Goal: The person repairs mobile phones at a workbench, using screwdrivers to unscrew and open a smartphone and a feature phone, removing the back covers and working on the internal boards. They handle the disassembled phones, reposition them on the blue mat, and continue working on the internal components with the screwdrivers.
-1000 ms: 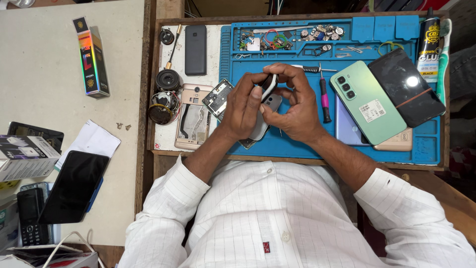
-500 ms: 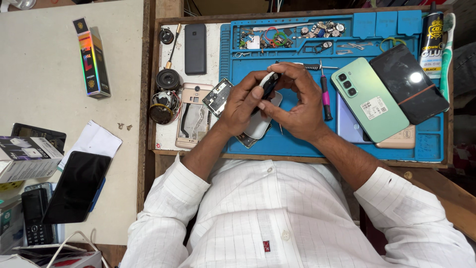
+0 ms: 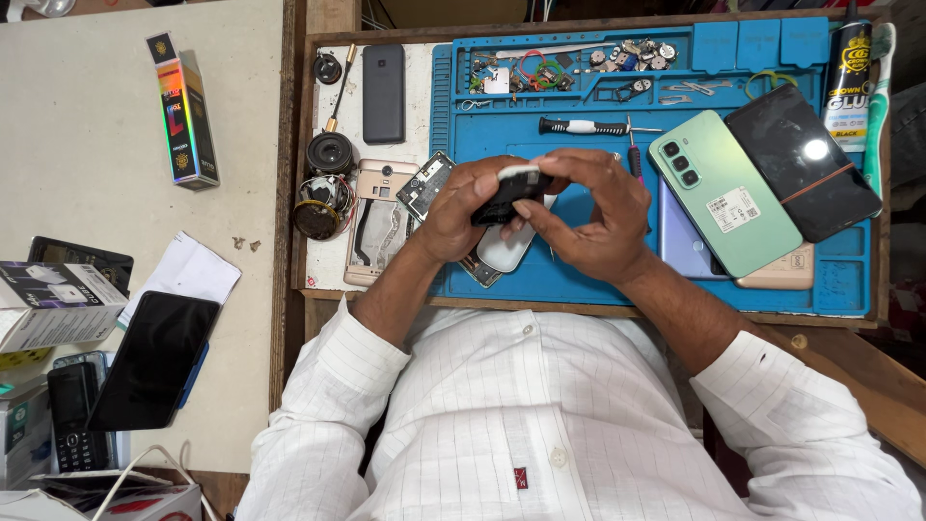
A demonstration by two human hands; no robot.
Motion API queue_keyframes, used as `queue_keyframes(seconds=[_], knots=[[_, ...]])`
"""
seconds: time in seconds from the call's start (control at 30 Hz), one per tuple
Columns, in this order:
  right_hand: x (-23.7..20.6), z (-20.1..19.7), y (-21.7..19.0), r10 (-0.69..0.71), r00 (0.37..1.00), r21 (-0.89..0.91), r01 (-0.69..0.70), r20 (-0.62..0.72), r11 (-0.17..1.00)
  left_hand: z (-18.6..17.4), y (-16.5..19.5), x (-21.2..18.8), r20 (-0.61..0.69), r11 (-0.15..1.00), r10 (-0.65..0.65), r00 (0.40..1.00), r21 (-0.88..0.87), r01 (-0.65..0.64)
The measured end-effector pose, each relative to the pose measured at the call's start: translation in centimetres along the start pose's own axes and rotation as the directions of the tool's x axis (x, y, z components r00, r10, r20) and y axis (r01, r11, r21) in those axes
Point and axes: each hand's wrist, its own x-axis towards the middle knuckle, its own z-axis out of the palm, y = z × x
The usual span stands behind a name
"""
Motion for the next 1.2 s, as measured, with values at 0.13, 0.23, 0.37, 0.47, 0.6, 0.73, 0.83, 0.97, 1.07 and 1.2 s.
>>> queue_keyframes(seconds=[0.13, 0.23, 0.37, 0.47, 0.6, 0.73, 0.83, 0.97, 1.07, 1.2], knots=[[-0.1, -0.3, 0.0, -0.033, 0.999, -0.016, 0.033, 0.012, 0.999, -0.4, -0.4, 0.1, -0.051, 1.000, 0.020, 0.998, 0.015, -0.019], [-0.2, -0.3, 0.2, -0.017, 1.000, -0.039, 0.017, 0.004, 0.999, -0.5, -0.7, 0.2, -0.187, 0.999, 0.030, 0.982, 0.019, -0.026], [-0.3, 0.1, 0.1, 0.083, 0.996, 0.055, -0.083, 0.016, 0.995, -0.3, -1.3, 0.8, -0.393, 0.955, 0.197, 0.898, 0.286, -0.084], [-0.2, 0.3, 0.2, 0.180, 0.983, 0.104, -0.182, 0.029, 0.978, -0.2, -1.6, 1.1, -0.363, 0.853, 0.375, 0.853, 0.495, -0.164], [-0.1, 0.4, 0.2, 0.299, 0.950, 0.326, -0.310, 0.085, 0.893, 0.3, -1.2, 0.9, -0.353, 0.767, 0.390, 0.850, 0.636, -0.088], [0.1, 0.3, 0.3, 0.391, 0.908, 0.520, -0.409, 0.150, 0.750, 1.0, -0.3, 0.5, -0.212, 0.683, 0.355, 0.910, 0.724, -0.098], [0.2, 0.0, 0.5, 0.408, 0.899, 0.548, -0.424, 0.159, 0.721, 1.2, 0.3, 0.4, -0.079, 0.612, 0.333, 0.940, 0.776, -0.152], [0.1, -0.2, 1.0, 0.325, 0.933, 0.539, -0.357, 0.158, 0.763, 1.3, 0.5, 0.5, -0.040, 0.611, 0.350, 0.936, 0.767, -0.196], [-0.2, -0.6, 1.1, 0.306, 0.940, 0.459, -0.340, 0.151, 0.821, 1.3, 0.2, 0.4, -0.077, 0.548, 0.356, 0.931, 0.825, -0.141], [-0.3, -0.9, 1.0, 0.290, 0.949, 0.342, -0.316, 0.126, 0.885, 1.3, 0.0, 0.4, -0.083, 0.547, 0.355, 0.931, 0.826, -0.135]])
